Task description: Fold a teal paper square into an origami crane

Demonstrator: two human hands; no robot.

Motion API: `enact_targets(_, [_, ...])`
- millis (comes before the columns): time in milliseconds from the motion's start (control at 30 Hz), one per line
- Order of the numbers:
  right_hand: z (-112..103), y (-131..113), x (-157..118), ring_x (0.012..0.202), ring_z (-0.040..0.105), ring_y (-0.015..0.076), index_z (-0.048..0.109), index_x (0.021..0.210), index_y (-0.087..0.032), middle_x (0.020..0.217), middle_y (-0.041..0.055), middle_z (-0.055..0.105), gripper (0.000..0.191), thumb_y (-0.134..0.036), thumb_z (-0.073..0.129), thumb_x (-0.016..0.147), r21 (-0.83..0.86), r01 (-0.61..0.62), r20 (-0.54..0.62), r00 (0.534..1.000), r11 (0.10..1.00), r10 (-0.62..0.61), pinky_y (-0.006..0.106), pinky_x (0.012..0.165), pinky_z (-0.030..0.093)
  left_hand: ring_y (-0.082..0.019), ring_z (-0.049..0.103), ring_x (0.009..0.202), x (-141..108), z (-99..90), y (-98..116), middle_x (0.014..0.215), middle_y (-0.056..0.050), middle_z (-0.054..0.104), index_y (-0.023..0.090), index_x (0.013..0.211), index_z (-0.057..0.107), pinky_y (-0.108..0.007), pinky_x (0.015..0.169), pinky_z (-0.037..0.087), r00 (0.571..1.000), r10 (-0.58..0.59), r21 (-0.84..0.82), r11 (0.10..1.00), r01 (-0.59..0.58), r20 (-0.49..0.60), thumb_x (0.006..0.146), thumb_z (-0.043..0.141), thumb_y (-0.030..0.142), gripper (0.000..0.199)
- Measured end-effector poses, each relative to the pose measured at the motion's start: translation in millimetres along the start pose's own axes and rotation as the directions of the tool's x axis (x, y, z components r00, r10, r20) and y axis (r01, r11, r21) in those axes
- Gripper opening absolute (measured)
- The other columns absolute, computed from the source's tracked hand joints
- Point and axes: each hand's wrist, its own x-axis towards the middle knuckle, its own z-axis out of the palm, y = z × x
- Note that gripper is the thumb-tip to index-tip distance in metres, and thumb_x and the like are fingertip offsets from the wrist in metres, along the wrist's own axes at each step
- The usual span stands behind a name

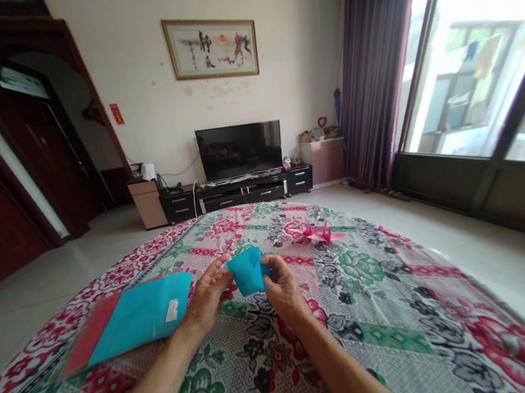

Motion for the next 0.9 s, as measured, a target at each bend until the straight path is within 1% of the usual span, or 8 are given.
enact_targets(200, [-1.5,-4.9,-0.7,0.064,0.050,0.0133,0.055,0.078,-0.022,0.069,-0.0023,0.056,0.014,-0.021,0.060,0.064,-0.013,0.000,0.008,1.000,1.000,0.000,0.026,0.061,0.043,-0.010,0.058,0.060,1.6,-4.4,4.0,0.084,-0.001,0.065,0.020,0.108,0.060,-0.022,0.054,0.042,0.994,0.068,0.123,0.989,-0.078,0.081,0.069,0.061,0.028,0.040])
enact_targets(333, [-3.2,-9.3,-0.2,0.065,0.051,0.0139,0.055,0.072,-0.022,0.069,-0.0027,0.059,0.014,-0.022,0.063,0.061,-0.022,-0.006,0.004,1.000,1.000,0.006,0.026,0.061,0.043,-0.012,0.059,0.063,2.0,-8.0,8.3,0.078,-0.001,0.064,0.020,0.105,0.060,-0.023,0.058,0.043,0.977,0.101,0.222,0.965,-0.142,0.188,0.070,0.055,0.021,0.035])
enact_targets(400, [-4.9,-8.5,0.3,0.063,0.052,0.0137,0.056,0.071,-0.022,0.069,-0.0028,0.061,0.014,-0.023,0.064,0.059,-0.021,-0.036,0.004,0.999,0.999,0.036,0.025,0.059,0.043,-0.013,0.059,0.065,0.9,-8.3,11.5,0.074,0.000,0.064,0.020,0.106,0.059,-0.023,0.060,0.043,0.966,0.084,0.254,0.956,-0.147,0.245,0.070,0.056,0.020,0.036])
enact_targets(467, [-7.1,-6.2,0.6,0.060,0.053,0.0136,0.058,0.074,-0.022,0.068,-0.0026,0.063,0.016,-0.025,0.065,0.060,0.016,-0.129,0.039,0.991,0.992,0.128,0.025,0.056,0.043,-0.013,0.059,0.065,-0.4,-8.3,13.8,0.072,0.001,0.063,0.019,0.102,0.059,-0.023,0.060,0.043,0.956,0.040,0.262,0.958,-0.120,0.290,0.070,0.058,0.022,0.032])
enact_targets(600, [-11.4,-2.0,1.2,0.062,0.059,0.0154,0.063,0.084,-0.022,0.068,-0.0021,0.066,0.022,-0.027,0.065,0.062,0.159,-0.347,0.187,0.930,0.924,0.317,0.025,0.057,0.045,-0.012,0.059,0.065,-0.9,-9.9,11.9,0.074,0.000,0.064,0.017,0.096,0.059,-0.023,0.062,0.044,0.951,-0.066,0.186,0.982,0.009,0.301,0.069,0.064,0.026,0.028])
enact_targets(700, [-13.4,-0.6,2.4,0.067,0.062,0.0162,0.066,0.082,-0.022,0.072,-0.0017,0.068,0.018,-0.027,0.066,0.064,0.215,-0.384,0.234,0.913,0.898,0.335,0.025,0.060,0.047,-0.011,0.059,0.064,0.8,-12.6,6.9,0.079,-0.001,0.065,0.017,0.098,0.059,-0.024,0.063,0.045,0.945,-0.104,0.099,0.992,0.077,0.311,0.068,0.065,0.026,0.031])
enact_targets(800, [-14.5,-0.4,2.9,0.070,0.063,0.0166,0.066,0.082,-0.020,0.076,0.0003,0.069,0.018,-0.028,0.067,0.066,0.239,-0.402,0.274,0.901,0.884,0.336,0.027,0.065,0.049,-0.011,0.059,0.063,2.1,-15.3,4.9,0.076,0.000,0.064,0.016,0.090,0.061,-0.024,0.064,0.046,0.938,-0.105,0.065,0.994,0.089,0.332,0.069,0.066,0.026,0.024])
enact_targets(900, [-15.0,-1.2,2.0,0.072,0.064,0.0174,0.066,0.085,-0.018,0.081,0.0028,0.070,0.023,-0.033,0.068,0.067,0.239,-0.440,0.346,0.871,0.866,0.347,0.030,0.071,0.050,-0.011,0.059,0.064,1.9,-17.3,7.3,0.072,0.001,0.064,0.016,0.081,0.063,-0.024,0.066,0.046,0.925,-0.099,0.079,0.994,0.076,0.366,0.069,0.068,0.026,0.017])
